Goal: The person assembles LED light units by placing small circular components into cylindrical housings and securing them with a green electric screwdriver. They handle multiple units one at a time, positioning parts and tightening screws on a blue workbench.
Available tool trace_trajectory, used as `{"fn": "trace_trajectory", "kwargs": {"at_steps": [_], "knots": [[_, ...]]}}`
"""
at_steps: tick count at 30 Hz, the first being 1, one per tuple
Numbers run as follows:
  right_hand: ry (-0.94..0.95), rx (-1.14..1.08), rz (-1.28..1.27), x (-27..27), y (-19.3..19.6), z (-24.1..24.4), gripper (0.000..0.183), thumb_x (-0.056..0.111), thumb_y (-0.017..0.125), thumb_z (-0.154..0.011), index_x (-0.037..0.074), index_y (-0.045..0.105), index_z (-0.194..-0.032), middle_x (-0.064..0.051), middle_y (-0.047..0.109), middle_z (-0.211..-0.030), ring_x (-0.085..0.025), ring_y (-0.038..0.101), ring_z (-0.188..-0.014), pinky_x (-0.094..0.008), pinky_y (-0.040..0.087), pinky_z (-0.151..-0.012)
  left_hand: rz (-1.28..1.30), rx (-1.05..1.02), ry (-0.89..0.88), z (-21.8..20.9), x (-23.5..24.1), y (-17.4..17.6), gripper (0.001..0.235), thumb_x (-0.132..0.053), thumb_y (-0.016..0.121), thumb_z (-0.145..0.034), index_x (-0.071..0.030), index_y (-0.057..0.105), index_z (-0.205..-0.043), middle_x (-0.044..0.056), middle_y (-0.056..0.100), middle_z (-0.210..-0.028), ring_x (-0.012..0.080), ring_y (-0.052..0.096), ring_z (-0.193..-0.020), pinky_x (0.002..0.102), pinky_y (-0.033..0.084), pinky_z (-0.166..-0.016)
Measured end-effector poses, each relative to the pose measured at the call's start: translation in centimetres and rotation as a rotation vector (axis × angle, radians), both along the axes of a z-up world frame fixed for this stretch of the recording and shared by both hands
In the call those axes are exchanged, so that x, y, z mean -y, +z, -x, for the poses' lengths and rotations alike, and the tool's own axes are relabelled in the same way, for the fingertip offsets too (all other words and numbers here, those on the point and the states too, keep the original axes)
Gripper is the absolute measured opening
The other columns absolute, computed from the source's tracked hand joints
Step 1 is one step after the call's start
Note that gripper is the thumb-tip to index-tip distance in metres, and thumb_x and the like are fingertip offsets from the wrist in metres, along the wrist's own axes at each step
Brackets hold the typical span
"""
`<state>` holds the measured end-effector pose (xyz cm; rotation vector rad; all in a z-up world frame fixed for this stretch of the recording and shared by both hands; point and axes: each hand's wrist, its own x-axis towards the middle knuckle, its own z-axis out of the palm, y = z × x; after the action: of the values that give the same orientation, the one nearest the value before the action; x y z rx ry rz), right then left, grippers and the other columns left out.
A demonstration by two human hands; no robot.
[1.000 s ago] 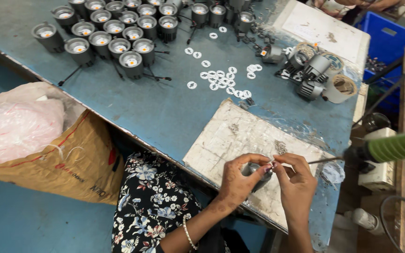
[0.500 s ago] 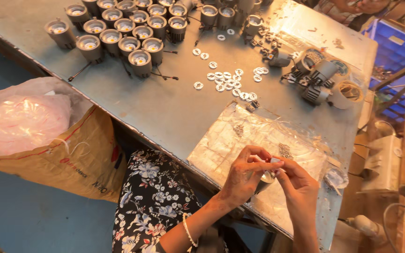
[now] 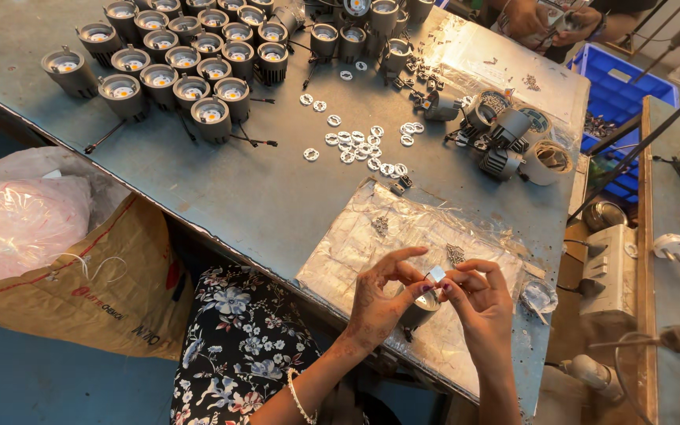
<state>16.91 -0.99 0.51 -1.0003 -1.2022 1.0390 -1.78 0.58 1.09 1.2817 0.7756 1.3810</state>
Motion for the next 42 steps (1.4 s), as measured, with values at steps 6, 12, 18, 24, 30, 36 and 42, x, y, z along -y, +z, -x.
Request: {"fn": "trace_trajectory", "kwargs": {"at_steps": [6, 12, 18, 24, 30, 36, 42], "knots": [[-0.045, 0.303, -0.016, 0.7, 0.8, 0.5, 0.028, -0.003, 0.065, -0.092, -0.005, 0.065, -0.12, -0.01, 0.07, -0.111, -0.014, 0.069, -0.104, -0.027, 0.057, -0.093, -0.29, -0.372, 0.144, 0.3, 0.5, 0.7, 0.028, -0.003, 0.066, -0.094, -0.009, 0.075, -0.12, 0.007, 0.064, -0.096, 0.0193, 0.063, -0.091, 0.033, 0.057, -0.083], [0.013, 0.343, 0.024, 0.6, 1.5, 0.5, 0.028, -0.001, 0.068, -0.093, -0.006, 0.067, -0.121, -0.01, 0.07, -0.104, -0.014, 0.067, -0.1, -0.027, 0.054, -0.09, -0.255, -0.445, 0.185, 0.6, 0.7, 1.8, 0.015, -0.004, 0.067, -0.094, -0.007, 0.075, -0.107, 0.008, 0.065, -0.097, 0.0239, 0.061, -0.097, 0.037, 0.052, -0.088], [0.002, 0.091, 0.169, 0.4, 0.4, 1.5, 0.024, -0.001, 0.071, -0.091, -0.004, 0.065, -0.114, -0.01, 0.069, -0.102, -0.014, 0.065, -0.095, -0.027, 0.053, -0.081, -0.035, -0.418, 0.183, 0.3, 0.7, 2.4, 0.01, -0.01, 0.071, -0.089, -0.008, 0.077, -0.097, 0.006, 0.067, -0.09, 0.0207, 0.065, -0.088, 0.036, 0.052, -0.084], [0.015, 0.279, 0.12, -0.2, -0.7, -0.6, 0.016, -0.002, 0.068, -0.092, -0.004, 0.07, -0.108, -0.009, 0.073, -0.1, -0.014, 0.068, -0.093, -0.027, 0.055, -0.083, 0.088, -0.406, 0.098, 0.5, -0.4, 1.0, 0.013, -0.013, 0.072, -0.09, -0.007, 0.077, -0.1, 0.007, 0.07, -0.094, 0.0202, 0.069, -0.085, 0.035, 0.055, -0.08], [0.214, 0.265, 0.022, -2.4, -0.8, -3.1, 0.013, -0.002, 0.07, -0.092, -0.005, 0.071, -0.105, -0.01, 0.068, -0.108, -0.015, 0.065, -0.101, -0.029, 0.055, -0.09, 0.102, -0.339, -0.023, 0.3, -2.0, -1.3, 0.014, -0.014, 0.074, -0.088, -0.006, 0.078, -0.1, 0.007, 0.072, -0.096, 0.0175, 0.07, -0.089, 0.033, 0.055, -0.081], [0.255, 0.581, -0.038, -2.6, -0.1, -3.6, 0.054, 0.01, 0.072, -0.086, -0.001, 0.056, -0.136, -0.011, 0.063, -0.136, -0.022, 0.056, -0.131, -0.035, 0.044, -0.109, 0.153, -0.227, -0.096, 0.2, -3.0, -3.0, 0.016, -0.018, 0.075, -0.09, -0.006, 0.078, -0.101, 0.004, 0.072, -0.101, 0.0144, 0.07, -0.093, 0.031, 0.057, -0.085], [0.326, 0.513, 0.305, -0.6, -3.2, -1.1, 0.086, 0.016, 0.088, -0.075, 0.005, 0.046, -0.15, -0.018, 0.067, -0.134, -0.024, 0.061, -0.127, -0.04, 0.044, -0.113, 0.177, -0.157, -0.113, 0.6, -2.9, -3.1, 0.02, -0.02, 0.076, -0.089, -0.005, 0.078, -0.101, 0.005, 0.072, -0.102, 0.0132, 0.07, -0.093, 0.03, 0.057, -0.085]]}}
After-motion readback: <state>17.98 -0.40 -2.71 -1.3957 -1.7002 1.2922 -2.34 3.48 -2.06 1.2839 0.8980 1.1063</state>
